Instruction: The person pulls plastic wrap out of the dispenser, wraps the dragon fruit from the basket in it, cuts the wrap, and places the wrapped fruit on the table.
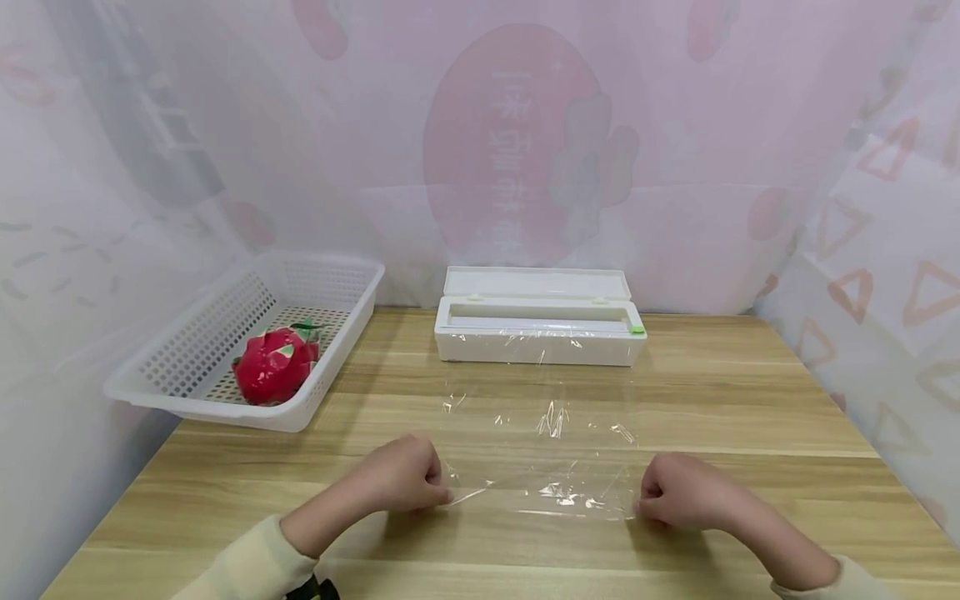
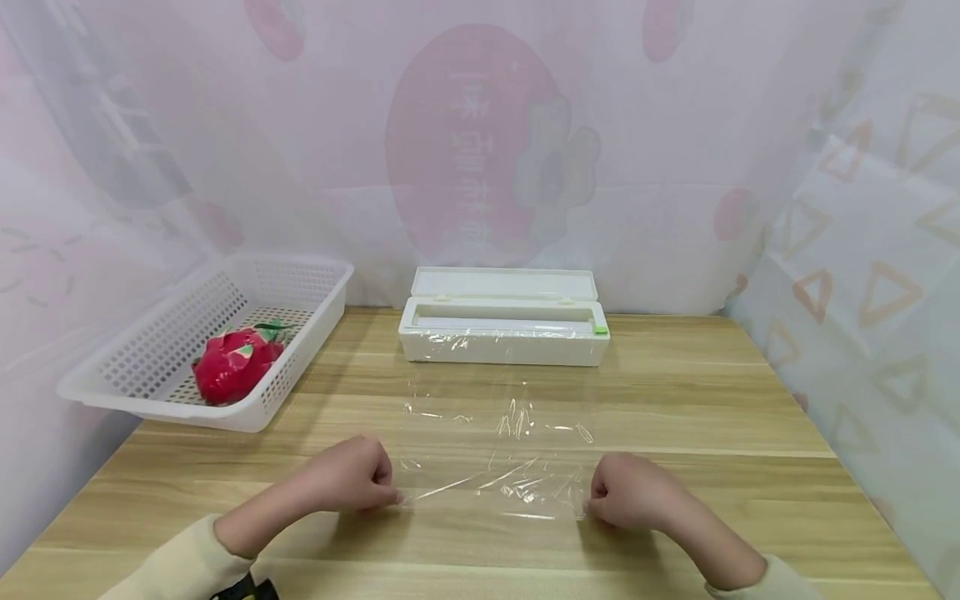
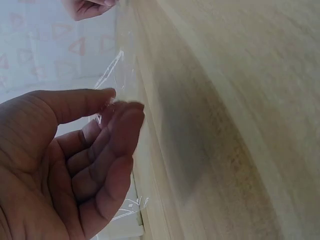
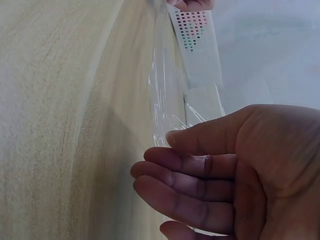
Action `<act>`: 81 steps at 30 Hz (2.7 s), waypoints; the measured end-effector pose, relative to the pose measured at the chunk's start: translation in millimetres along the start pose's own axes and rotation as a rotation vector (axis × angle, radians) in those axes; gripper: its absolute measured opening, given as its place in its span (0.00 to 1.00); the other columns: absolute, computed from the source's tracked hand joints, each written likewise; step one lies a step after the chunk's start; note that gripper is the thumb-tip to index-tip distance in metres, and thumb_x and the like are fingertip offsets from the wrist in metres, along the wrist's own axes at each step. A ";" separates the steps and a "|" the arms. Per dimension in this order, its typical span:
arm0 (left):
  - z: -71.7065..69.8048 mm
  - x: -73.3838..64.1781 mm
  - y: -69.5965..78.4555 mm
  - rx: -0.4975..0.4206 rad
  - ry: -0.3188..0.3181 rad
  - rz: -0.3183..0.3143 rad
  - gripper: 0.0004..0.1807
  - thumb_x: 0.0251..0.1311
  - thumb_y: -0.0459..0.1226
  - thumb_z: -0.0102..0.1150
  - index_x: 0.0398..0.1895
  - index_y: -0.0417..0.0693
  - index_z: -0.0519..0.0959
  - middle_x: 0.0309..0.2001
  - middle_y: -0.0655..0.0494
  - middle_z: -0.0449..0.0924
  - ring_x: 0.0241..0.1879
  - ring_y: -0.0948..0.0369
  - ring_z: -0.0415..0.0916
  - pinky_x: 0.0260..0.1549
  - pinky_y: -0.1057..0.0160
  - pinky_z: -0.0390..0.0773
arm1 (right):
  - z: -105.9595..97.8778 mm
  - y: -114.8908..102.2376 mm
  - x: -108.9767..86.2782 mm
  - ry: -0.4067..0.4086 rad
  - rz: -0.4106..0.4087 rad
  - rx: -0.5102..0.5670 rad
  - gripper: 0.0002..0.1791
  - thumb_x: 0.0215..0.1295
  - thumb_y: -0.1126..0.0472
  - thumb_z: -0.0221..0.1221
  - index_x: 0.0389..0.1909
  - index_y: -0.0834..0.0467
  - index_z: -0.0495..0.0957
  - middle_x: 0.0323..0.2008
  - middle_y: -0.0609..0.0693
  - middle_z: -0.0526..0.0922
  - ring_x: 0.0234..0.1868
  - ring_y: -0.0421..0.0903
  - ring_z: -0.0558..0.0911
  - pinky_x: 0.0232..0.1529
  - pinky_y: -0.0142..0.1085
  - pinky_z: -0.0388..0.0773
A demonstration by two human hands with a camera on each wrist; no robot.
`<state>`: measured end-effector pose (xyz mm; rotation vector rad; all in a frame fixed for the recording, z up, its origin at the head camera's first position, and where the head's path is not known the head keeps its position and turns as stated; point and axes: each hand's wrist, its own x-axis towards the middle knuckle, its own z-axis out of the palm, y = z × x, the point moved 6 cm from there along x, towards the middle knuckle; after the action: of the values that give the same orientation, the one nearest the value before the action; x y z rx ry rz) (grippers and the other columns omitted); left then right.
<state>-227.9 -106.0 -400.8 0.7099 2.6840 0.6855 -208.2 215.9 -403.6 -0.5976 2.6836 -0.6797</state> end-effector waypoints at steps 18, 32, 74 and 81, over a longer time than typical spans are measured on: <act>1.6 -5.4 5.1 0.246 0.162 0.012 0.18 0.38 0.43 0.74 0.23 0.53 0.71 0.22 0.64 0.66 0.22 0.64 0.64 0.17 0.62 0.66 | 4.3 -0.9 -7.6 0.139 0.006 -0.261 0.24 0.48 0.46 0.73 0.27 0.50 0.66 0.22 0.40 0.65 0.23 0.38 0.65 0.24 0.35 0.64; 5.5 -3.6 1.0 0.337 0.188 0.154 0.46 0.44 0.48 0.73 0.64 0.33 0.67 0.68 0.33 0.59 0.67 0.39 0.57 0.65 0.42 0.57 | 5.6 -4.7 -6.4 0.173 -0.134 -0.320 0.56 0.49 0.42 0.71 0.68 0.74 0.57 0.68 0.72 0.57 0.68 0.70 0.57 0.64 0.61 0.57; 9.4 -8.1 -20.2 0.324 -0.052 0.185 0.54 0.53 0.63 0.62 0.71 0.32 0.59 0.72 0.38 0.55 0.72 0.41 0.47 0.68 0.45 0.49 | 14.0 21.2 -10.0 0.056 -0.221 -0.344 0.61 0.54 0.24 0.54 0.70 0.71 0.56 0.71 0.68 0.55 0.69 0.65 0.59 0.61 0.59 0.63; -3.3 -10.7 -17.6 0.332 -0.008 0.212 0.51 0.54 0.59 0.65 0.70 0.32 0.61 0.71 0.35 0.56 0.71 0.39 0.48 0.67 0.43 0.51 | 15.5 21.5 -11.8 0.078 -0.215 -0.357 0.61 0.54 0.23 0.52 0.71 0.70 0.56 0.71 0.66 0.56 0.69 0.65 0.60 0.62 0.58 0.63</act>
<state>-227.1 -126.3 -405.4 1.0883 2.7706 0.2801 -198.9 232.7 -425.3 -0.9783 2.8623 -0.2759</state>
